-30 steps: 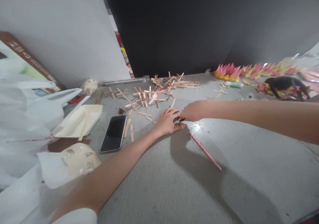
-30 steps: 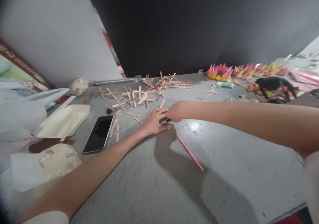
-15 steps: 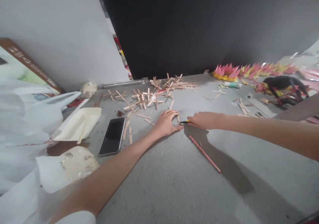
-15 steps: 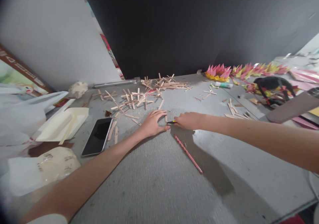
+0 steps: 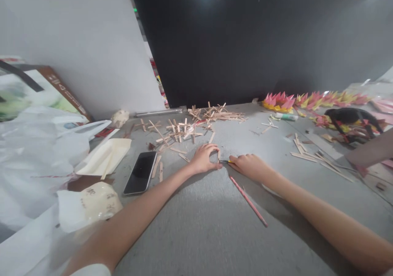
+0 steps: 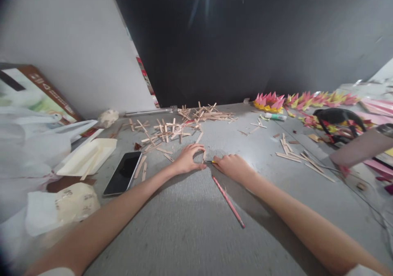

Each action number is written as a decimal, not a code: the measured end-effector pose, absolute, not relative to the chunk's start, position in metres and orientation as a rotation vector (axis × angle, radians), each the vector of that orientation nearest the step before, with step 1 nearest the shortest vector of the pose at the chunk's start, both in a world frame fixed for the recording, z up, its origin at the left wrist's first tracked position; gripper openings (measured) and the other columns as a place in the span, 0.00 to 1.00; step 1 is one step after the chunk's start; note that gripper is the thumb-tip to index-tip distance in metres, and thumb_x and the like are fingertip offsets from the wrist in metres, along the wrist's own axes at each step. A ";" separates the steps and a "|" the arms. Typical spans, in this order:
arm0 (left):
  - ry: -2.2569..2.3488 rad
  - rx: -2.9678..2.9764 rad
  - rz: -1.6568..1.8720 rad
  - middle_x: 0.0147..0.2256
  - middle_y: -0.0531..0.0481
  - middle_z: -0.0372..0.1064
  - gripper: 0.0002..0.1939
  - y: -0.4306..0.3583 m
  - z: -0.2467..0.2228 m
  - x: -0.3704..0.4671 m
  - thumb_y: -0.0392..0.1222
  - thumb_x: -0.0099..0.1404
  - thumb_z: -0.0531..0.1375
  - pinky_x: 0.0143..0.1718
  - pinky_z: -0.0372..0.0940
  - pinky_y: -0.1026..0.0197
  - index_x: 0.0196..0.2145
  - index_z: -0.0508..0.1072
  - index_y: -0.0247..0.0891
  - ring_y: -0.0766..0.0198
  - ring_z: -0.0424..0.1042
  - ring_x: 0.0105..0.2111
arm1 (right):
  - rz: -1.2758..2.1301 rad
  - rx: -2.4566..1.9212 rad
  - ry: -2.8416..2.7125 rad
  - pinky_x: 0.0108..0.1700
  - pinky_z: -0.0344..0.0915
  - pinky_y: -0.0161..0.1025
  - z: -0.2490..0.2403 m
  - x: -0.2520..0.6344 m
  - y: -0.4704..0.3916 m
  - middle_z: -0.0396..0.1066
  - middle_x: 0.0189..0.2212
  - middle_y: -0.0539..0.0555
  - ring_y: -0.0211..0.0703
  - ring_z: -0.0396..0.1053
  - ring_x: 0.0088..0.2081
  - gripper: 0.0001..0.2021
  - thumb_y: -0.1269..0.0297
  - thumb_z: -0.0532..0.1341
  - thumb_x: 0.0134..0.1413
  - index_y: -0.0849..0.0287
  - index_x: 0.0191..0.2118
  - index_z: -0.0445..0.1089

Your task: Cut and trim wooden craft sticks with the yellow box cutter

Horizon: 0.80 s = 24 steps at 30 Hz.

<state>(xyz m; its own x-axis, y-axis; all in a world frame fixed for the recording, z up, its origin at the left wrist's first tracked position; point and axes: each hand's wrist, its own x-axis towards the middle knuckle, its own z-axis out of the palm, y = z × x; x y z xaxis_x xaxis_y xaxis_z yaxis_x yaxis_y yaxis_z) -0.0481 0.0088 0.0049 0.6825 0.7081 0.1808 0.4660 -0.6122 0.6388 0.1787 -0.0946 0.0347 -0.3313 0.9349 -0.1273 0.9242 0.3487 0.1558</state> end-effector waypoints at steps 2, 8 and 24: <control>0.911 2.279 0.601 0.58 0.37 0.73 0.35 0.010 0.006 -0.049 0.52 0.46 0.80 0.63 0.59 0.40 0.49 0.76 0.40 0.38 0.68 0.61 | 0.084 1.671 2.434 0.36 0.65 0.40 0.033 0.177 -0.093 0.82 0.36 0.60 0.56 0.83 0.38 0.22 0.53 0.44 0.80 0.56 0.54 0.71; 0.769 1.856 0.609 0.34 0.53 0.76 0.36 0.001 0.006 -0.050 0.39 0.54 0.73 0.45 0.67 0.57 0.59 0.66 0.39 0.59 0.75 0.36 | 0.144 1.682 2.479 0.37 0.67 0.41 0.027 0.179 -0.089 0.81 0.39 0.61 0.55 0.82 0.37 0.21 0.53 0.43 0.80 0.55 0.57 0.69; 0.779 1.550 0.737 0.29 0.49 0.77 0.30 -0.020 0.010 -0.010 0.49 0.62 0.69 0.34 0.69 0.59 0.57 0.67 0.36 0.59 0.76 0.28 | 0.167 1.736 2.728 0.36 0.56 0.39 0.020 0.207 -0.071 0.76 0.43 0.58 0.47 0.75 0.40 0.21 0.52 0.44 0.80 0.58 0.55 0.69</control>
